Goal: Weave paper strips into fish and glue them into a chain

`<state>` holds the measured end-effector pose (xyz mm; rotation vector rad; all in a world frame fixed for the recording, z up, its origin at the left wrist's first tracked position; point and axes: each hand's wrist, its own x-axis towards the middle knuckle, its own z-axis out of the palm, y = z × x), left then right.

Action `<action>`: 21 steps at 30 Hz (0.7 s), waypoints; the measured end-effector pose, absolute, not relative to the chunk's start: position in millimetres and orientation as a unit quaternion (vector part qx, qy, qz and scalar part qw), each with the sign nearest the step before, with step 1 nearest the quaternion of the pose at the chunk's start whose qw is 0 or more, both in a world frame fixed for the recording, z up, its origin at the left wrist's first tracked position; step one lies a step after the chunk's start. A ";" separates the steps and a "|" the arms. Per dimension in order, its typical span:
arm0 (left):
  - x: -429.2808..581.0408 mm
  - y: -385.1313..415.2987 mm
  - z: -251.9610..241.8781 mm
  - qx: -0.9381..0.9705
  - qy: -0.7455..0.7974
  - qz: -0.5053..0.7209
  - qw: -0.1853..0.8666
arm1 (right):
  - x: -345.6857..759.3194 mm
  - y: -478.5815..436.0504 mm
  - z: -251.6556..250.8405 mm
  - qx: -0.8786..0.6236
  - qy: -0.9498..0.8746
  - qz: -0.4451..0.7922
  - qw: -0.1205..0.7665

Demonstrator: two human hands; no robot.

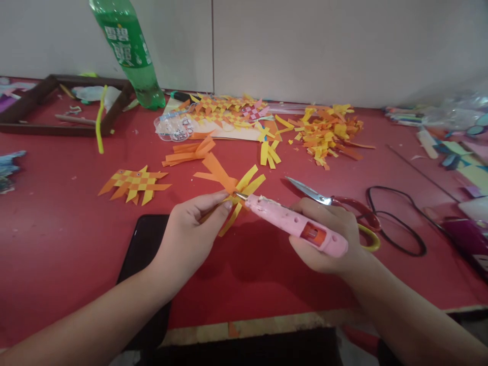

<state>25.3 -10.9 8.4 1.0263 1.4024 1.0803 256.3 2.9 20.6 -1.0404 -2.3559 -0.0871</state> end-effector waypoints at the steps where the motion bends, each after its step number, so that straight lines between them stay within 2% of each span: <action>1: 25.3 -11.1 8.4 0.425 0.586 0.450 0.522 | 255.7 3.1 21.9 -0.387 -0.878 -0.027 0.280; 15: 25.6 -10.9 6.3 0.404 0.602 0.473 0.501 | 252.8 1.3 29.1 -0.402 -0.873 0.009 0.274; 21: 25.7 -10.7 6.0 0.402 0.604 0.479 0.494 | 252.7 3.1 28.5 -0.388 -0.871 0.013 0.300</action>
